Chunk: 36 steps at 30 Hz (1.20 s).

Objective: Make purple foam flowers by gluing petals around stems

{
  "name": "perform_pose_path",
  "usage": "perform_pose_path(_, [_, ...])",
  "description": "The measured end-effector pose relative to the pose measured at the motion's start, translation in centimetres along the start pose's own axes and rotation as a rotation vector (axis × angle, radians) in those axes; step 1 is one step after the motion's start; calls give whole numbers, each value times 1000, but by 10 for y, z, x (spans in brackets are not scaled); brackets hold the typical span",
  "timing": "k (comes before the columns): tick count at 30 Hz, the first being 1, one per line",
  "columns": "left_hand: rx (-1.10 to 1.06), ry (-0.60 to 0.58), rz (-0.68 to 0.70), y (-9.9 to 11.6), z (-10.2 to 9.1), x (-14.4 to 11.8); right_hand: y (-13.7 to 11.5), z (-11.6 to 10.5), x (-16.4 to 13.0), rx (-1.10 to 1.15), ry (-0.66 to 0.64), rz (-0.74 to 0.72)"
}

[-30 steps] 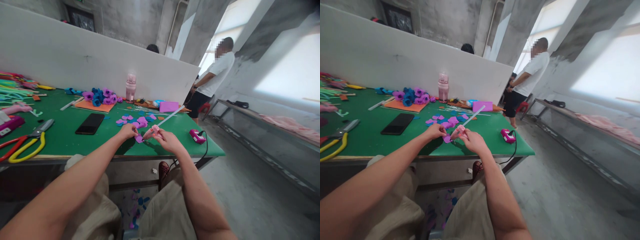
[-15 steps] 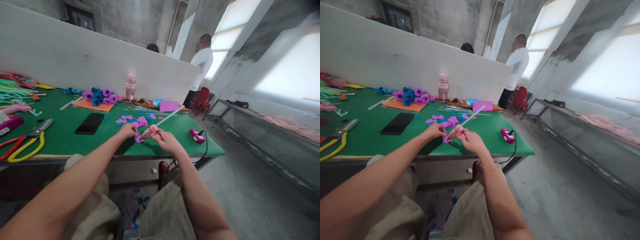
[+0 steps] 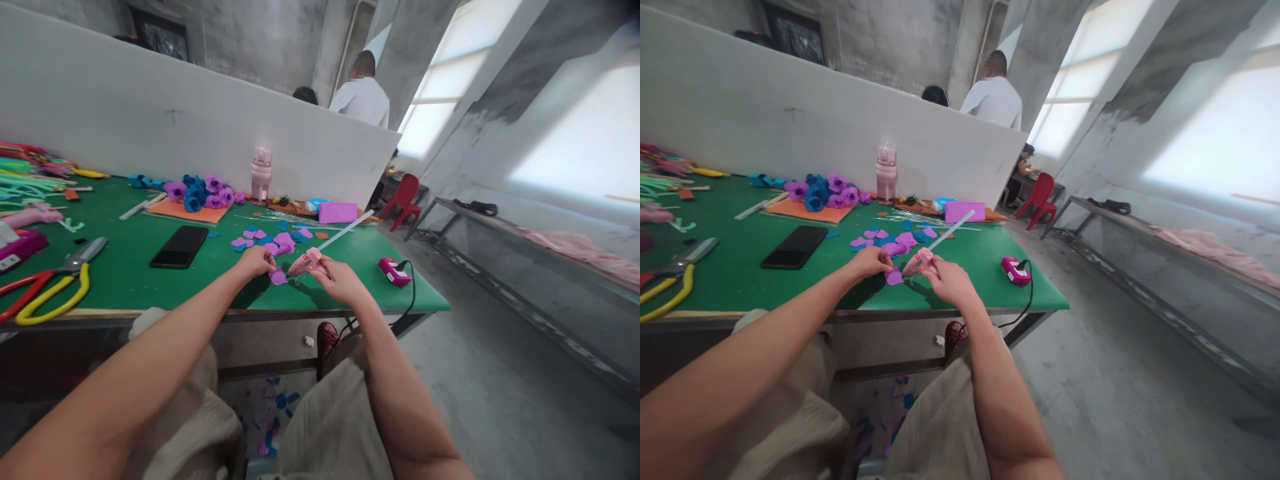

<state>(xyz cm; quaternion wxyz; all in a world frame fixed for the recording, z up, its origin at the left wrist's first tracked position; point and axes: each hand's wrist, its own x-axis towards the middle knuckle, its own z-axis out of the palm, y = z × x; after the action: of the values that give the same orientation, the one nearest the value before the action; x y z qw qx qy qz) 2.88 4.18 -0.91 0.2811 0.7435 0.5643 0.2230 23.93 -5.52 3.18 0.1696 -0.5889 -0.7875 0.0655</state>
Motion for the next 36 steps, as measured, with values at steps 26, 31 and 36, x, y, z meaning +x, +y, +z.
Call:
perform_pose_path(26, [-17, 4, 43, -4, 2, 4, -4, 0, -1, 78, 20, -50])
perform_pose_path(31, [-20, 4, 54, -5, 2, 4, -10, 5, 1, 38, -2, -68])
perform_pose_path(36, [-15, 4, 56, -4, 2, 4, -14, 7, 2, 13, -15, -73])
